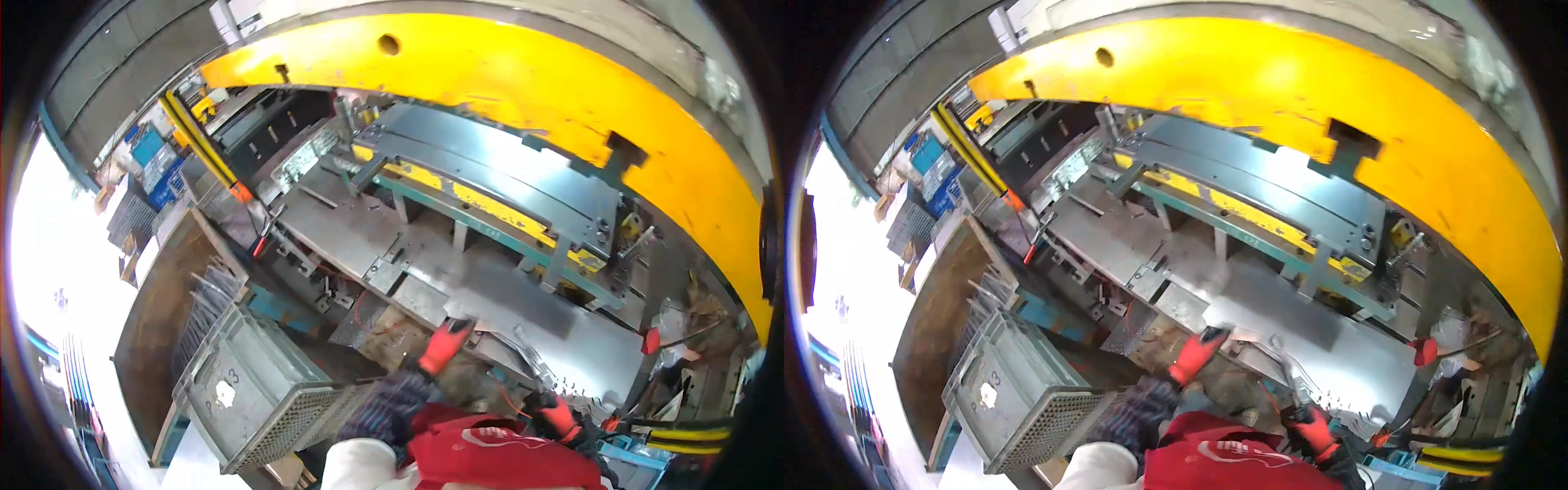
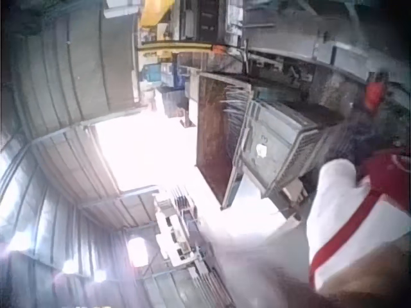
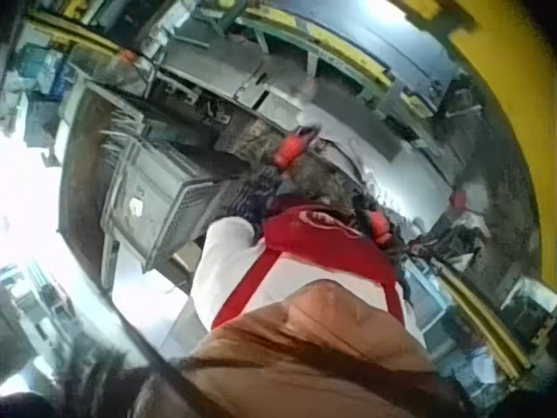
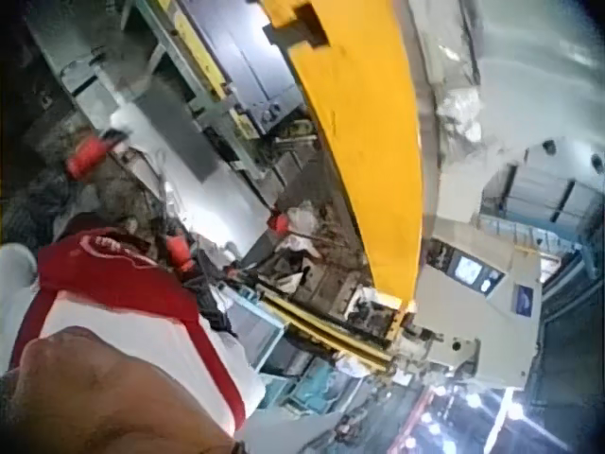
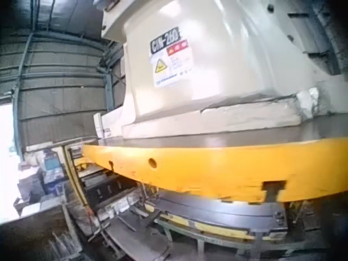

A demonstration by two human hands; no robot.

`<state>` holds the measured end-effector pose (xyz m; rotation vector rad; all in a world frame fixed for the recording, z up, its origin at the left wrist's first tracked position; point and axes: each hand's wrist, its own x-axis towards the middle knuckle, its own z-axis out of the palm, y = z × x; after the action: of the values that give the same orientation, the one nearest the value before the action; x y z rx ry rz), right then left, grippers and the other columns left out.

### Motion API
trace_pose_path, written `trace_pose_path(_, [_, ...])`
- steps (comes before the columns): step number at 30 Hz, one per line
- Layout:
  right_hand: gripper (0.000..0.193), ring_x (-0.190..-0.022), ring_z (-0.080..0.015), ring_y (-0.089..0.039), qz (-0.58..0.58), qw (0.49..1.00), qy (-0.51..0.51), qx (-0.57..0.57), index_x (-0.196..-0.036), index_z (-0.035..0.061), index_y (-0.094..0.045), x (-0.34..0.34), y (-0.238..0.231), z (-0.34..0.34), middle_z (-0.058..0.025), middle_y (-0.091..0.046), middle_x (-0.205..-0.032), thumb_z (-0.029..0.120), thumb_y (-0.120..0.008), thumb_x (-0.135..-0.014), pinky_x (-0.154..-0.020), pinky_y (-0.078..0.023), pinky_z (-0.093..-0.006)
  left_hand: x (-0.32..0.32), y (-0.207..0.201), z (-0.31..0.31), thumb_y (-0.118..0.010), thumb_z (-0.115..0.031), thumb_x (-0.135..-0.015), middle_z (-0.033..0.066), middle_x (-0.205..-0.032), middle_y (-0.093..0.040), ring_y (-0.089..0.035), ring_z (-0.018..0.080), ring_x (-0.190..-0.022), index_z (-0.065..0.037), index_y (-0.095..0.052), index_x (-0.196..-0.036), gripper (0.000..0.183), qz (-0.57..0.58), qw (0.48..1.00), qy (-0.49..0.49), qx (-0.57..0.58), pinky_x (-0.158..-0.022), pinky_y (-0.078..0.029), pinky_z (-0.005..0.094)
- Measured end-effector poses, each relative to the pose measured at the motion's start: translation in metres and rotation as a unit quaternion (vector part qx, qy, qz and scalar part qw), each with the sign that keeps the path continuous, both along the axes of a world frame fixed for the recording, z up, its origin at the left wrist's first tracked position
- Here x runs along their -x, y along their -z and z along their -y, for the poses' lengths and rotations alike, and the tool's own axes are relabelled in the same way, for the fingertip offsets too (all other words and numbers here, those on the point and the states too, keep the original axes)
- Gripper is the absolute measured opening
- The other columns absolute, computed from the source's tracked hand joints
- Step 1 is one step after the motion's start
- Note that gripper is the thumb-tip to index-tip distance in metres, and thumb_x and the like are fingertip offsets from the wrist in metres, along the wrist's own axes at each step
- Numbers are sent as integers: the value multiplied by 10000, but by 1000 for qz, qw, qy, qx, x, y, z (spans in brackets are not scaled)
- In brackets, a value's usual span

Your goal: Operating a stamping press to cut parts from metal sheets, using an air nozzle to clear debris, and sorting parts and scrap into bins.

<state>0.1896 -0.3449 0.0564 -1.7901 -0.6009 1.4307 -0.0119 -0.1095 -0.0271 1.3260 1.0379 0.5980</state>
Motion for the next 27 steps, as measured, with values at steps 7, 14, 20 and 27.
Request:
trace_pose_path(7, [251,-581,-224,-560,299,861,-371,-180,-888,51,-578,8,143,63,-99,-564,-691,163,-613,-666,-477,-443,-352,200,218,141,-512,-262,-766,176,-845,-589,-575,317,-797,-63,-553,-955,277,-329,917,221,-43,-688,-439,395])
trace_pose_path(14, [269,-727,-335,-574,401,876,-209,-170,-869,64,-601,89,167,99,-156,-592,-777,236,-593,-661,-642,-463,-401,293,292,186,-538,-338,-748,96,-671,-591,-532,256,-556,-40,-585,-780,303,-437,810,352,-171,-508,-402,366])
trace_pose_path(20, [255,-732,-327,-576,420,870,-248,-75,-857,57,-606,121,138,86,-159,-598,-788,236,-579,-677,-659,-464,-404,276,227,141,-518,-483,-748,2,-628,-559,-475,162,-480,-108,-627,-764,390,-219,955,36,198,-454,-364,317])
trace_pose_path(27, [278,-810,-312,-585,416,878,-228,-71,-897,97,-624,123,133,76,-145,-611,-862,299,-579,-710,-696,-472,-391,240,225,100,-510,-366,-755,129,-774,-576,-556,283,-681,-85,-600,-833,305,-332,915,218,70,-564,-423,392])
